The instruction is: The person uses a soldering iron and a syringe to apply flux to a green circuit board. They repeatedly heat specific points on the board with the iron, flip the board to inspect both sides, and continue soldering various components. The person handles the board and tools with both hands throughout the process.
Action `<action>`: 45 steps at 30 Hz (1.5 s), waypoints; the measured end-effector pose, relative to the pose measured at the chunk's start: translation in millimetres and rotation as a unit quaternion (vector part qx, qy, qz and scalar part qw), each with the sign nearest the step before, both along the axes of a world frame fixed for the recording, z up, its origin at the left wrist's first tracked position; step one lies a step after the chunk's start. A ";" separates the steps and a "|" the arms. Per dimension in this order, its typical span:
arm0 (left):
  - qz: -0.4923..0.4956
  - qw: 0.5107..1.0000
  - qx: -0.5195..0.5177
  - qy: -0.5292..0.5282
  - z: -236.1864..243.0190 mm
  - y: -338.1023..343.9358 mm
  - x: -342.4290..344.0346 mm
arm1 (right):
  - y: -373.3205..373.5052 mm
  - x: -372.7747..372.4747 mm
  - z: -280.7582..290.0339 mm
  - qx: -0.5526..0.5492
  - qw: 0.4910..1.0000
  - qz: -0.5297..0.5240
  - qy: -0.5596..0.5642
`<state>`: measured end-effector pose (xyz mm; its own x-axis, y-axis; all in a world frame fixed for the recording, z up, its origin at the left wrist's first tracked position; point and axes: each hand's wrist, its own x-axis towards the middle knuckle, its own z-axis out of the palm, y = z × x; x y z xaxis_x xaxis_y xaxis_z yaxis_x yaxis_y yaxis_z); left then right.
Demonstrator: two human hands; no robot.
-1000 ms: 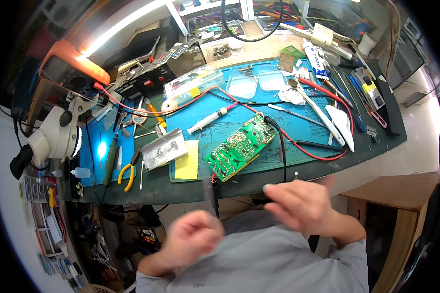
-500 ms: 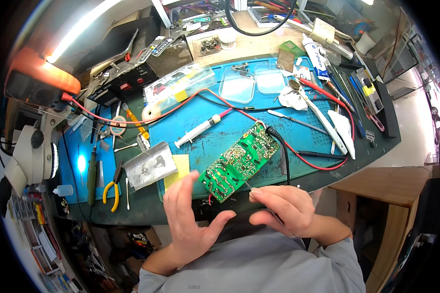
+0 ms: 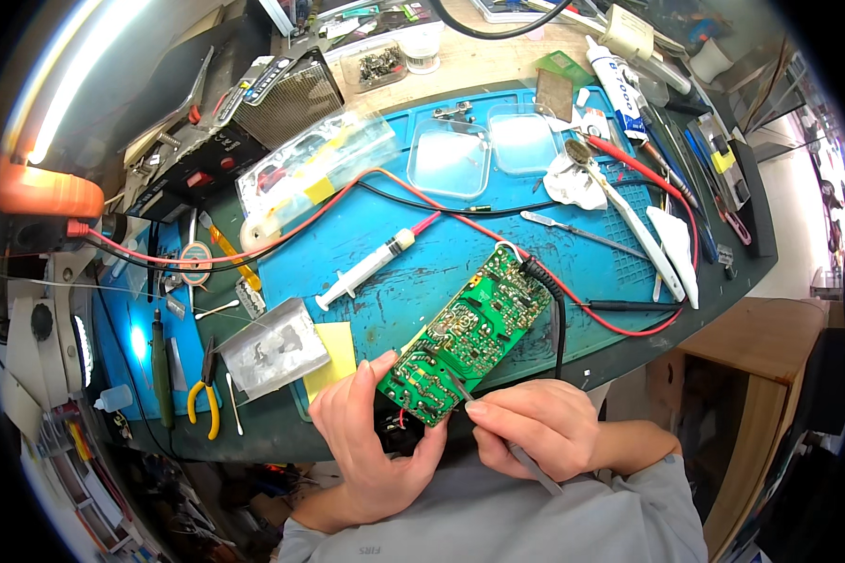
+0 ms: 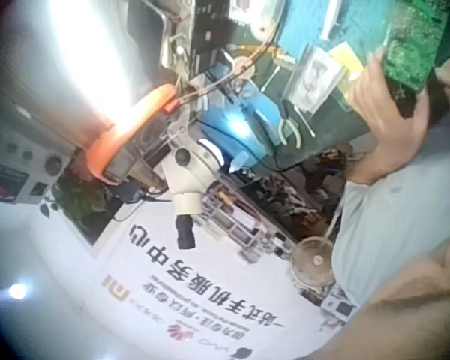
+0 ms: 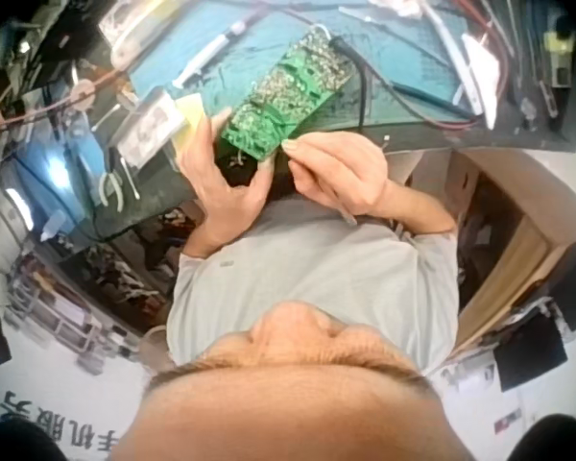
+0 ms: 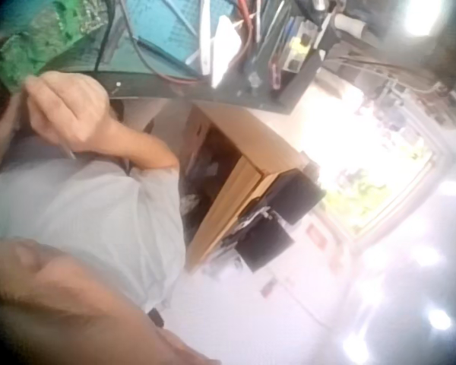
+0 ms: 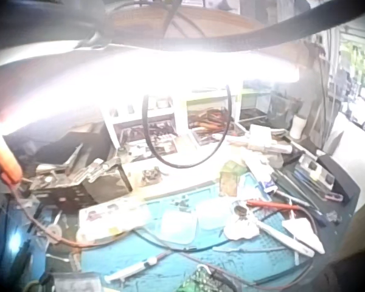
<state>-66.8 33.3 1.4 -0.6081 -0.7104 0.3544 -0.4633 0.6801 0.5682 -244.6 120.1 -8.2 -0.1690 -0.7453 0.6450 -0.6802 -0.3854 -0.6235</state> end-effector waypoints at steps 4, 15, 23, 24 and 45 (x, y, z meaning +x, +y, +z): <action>-0.001 1.000 0.002 0.007 -2.0 0.6 1.2 | -2.4 1.4 -4.7 -0.025 1.000 -0.009 0.012; -0.010 1.000 0.012 0.012 -3.3 -0.2 1.6 | -5.1 4.4 -9.2 -0.034 0.998 -0.023 0.041; -0.009 1.000 0.013 0.016 -5.6 0.2 2.3 | -4.8 4.7 -9.6 -0.034 0.998 -0.023 0.049; -0.008 1.000 0.013 0.016 -5.5 0.3 2.2 | -4.9 4.3 -9.0 -0.032 0.998 -0.023 0.052; 0.005 0.999 0.029 0.027 -6.0 2.4 0.8 | -2.4 2.9 -9.7 -0.030 0.998 -0.014 0.049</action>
<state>-66.0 35.7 -4.6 -0.5820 -0.7363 0.3453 -0.4374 0.6413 0.6304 -241.6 117.7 -17.9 -0.1239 -0.7004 0.7029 -0.7481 -0.3995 -0.5299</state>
